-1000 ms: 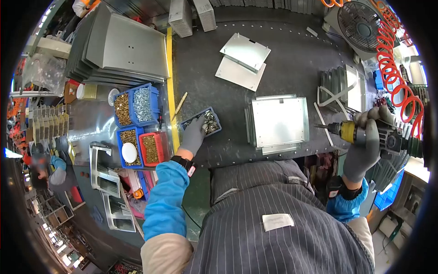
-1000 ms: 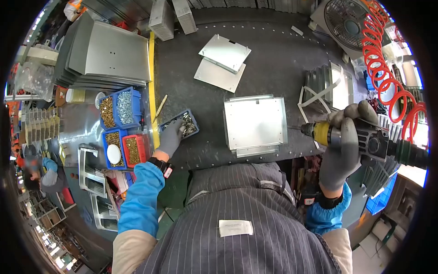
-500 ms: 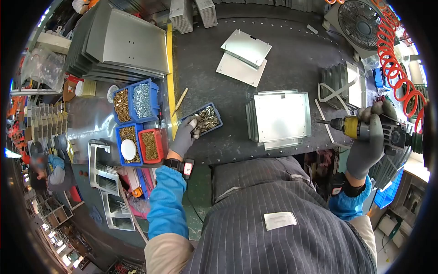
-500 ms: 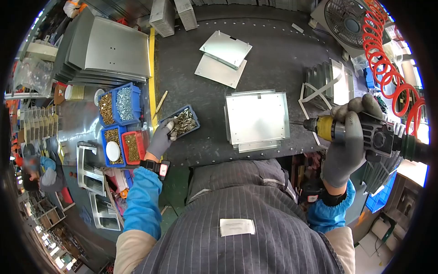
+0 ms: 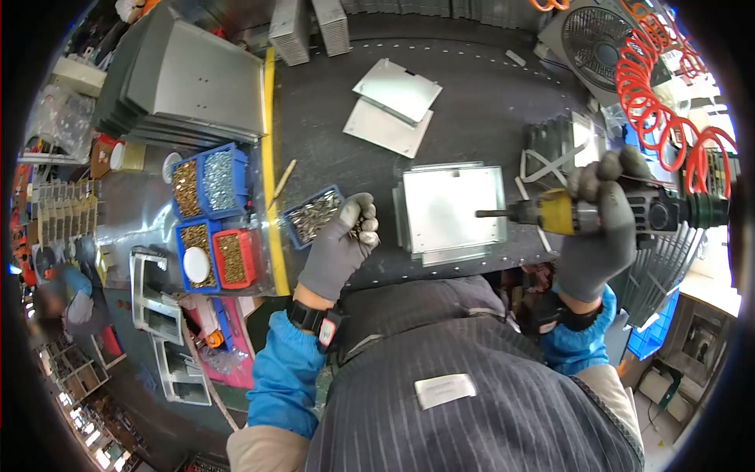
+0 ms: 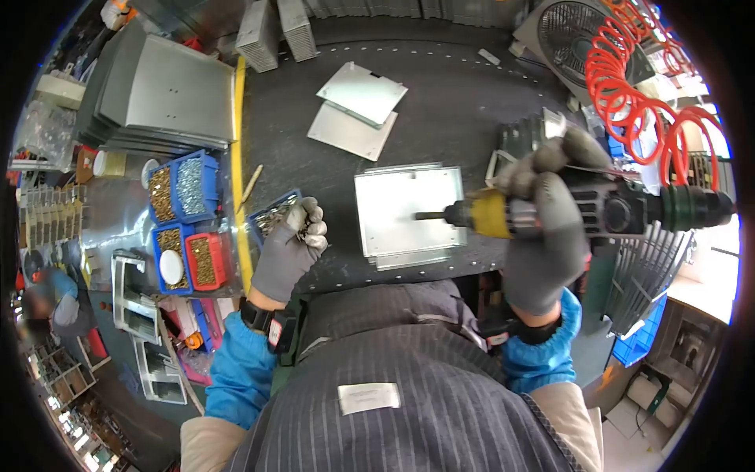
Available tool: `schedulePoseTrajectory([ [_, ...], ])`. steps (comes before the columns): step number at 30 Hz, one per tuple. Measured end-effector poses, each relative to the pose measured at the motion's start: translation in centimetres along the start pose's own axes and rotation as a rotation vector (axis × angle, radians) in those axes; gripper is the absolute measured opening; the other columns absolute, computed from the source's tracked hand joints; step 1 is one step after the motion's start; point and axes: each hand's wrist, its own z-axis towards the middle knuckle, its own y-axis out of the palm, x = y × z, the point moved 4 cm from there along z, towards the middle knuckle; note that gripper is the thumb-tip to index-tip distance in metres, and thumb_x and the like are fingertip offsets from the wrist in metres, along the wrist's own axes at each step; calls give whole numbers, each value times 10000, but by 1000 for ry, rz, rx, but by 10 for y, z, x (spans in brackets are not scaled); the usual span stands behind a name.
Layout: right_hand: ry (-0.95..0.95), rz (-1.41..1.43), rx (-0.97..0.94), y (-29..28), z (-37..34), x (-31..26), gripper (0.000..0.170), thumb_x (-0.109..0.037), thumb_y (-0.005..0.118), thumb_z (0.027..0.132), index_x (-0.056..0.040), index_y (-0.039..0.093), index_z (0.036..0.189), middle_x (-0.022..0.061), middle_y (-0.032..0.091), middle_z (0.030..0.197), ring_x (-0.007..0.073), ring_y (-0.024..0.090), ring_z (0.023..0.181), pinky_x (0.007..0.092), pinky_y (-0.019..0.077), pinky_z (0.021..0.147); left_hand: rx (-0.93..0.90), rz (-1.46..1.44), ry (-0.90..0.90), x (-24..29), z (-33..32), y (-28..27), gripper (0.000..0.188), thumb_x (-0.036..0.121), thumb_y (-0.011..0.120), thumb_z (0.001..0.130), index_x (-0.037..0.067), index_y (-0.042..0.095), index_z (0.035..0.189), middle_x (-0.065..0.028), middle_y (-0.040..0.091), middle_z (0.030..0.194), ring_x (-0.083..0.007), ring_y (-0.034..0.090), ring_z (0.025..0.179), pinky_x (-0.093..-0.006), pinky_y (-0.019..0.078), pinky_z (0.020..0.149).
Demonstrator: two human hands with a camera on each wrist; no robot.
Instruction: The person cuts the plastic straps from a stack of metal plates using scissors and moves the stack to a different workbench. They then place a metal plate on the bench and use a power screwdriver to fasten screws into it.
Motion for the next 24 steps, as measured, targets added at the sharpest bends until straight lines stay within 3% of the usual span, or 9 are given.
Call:
schedulePoseTrajectory([
  [4,-25,89,3,6,3,6,501,-97,537,801,-14,495,1293,54,522,1005,127,487,788,320,426,763,-45,264,-81,-40,20,56,267,206,524,1016,44,561,1225,-30,608,950,-97,558,797,-222,479,671],
  [5,-36,176,-68,0,6,8,484,-30,529,837,-13,453,1314,91,551,1039,177,560,775,391,499,748,-54,257,-88,-48,24,67,267,206,524,1016,44,561,1225,-30,608,950,-97,558,797,-222,479,671],
  [7,-43,178,-71,-5,5,11,482,-6,521,835,-12,449,1311,98,551,1036,184,573,778,401,507,755,55,390,-125,-61,30,81,260,215,482,1035,46,549,1221,-32,600,943,-84,561,796,-218,488,674],
  [10,-45,159,-58,-19,3,16,484,2,524,834,-13,446,1311,101,551,1031,187,581,787,407,510,764,167,385,-192,-75,37,93,260,234,459,1046,43,548,1198,-34,586,927,-72,561,799,-204,488,667],
  [14,-47,144,-4,-31,1,21,497,22,534,830,-23,439,1317,101,549,1023,187,588,806,413,514,777,167,409,-171,-89,46,101,275,259,456,1050,34,550,1176,-36,579,924,-72,549,770,-193,486,655],
  [16,-65,136,-25,-36,2,24,491,30,531,834,-29,442,1313,97,552,1008,187,591,802,417,518,773,86,357,-162,-95,52,99,273,264,473,1045,26,557,1149,-34,568,921,-77,532,740,-195,490,650],
  [18,-135,38,-48,-37,3,24,504,-66,527,826,-30,485,1326,74,507,973,159,494,784,377,448,754,102,310,-184,-100,57,99,275,276,476,1043,33,561,1139,-35,580,926,-77,535,735,-196,485,638],
  [24,-185,54,-82,-42,5,29,498,-33,536,818,-51,498,1314,76,516,967,163,520,780,384,460,738,120,-11,-234,-117,75,96,264,277,492,1036,37,577,1108,-37,595,914,-77,545,733,-203,491,634],
])
